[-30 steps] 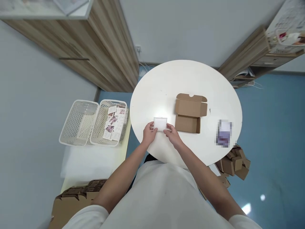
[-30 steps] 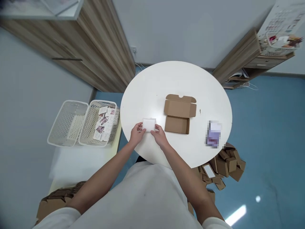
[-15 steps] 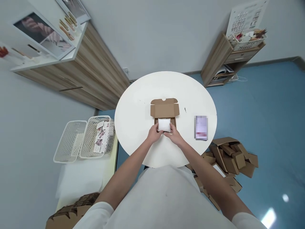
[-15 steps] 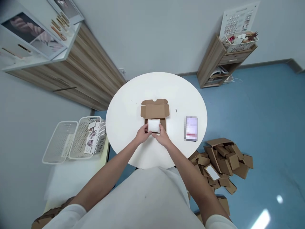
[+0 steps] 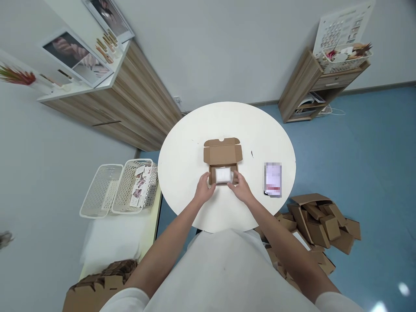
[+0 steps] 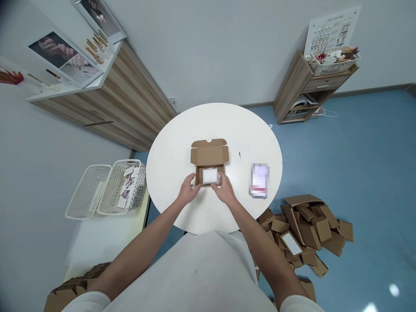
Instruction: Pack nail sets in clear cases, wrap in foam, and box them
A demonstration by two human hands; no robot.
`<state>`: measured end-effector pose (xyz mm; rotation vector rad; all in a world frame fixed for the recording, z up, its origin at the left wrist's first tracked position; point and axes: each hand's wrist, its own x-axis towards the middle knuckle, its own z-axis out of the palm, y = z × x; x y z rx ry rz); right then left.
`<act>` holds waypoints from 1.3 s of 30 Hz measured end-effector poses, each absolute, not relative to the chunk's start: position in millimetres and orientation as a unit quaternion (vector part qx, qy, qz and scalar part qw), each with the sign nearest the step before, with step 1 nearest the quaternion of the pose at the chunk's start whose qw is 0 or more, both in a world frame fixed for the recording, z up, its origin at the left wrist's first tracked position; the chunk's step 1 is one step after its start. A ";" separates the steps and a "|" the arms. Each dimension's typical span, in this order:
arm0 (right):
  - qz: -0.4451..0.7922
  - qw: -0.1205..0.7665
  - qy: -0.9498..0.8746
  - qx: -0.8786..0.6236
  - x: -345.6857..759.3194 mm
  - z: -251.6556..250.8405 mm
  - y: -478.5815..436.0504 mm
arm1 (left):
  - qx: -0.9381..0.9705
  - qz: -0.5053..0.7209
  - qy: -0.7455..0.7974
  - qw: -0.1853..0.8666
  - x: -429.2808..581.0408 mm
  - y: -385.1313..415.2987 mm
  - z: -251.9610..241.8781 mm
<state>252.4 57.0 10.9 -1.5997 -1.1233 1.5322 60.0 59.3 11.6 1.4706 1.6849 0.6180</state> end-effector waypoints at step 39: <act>0.517 0.409 -0.271 -0.701 249.8 -2.6 -0.5 | 0.419 0.265 0.644 0.582 -15.7 34.1 19.2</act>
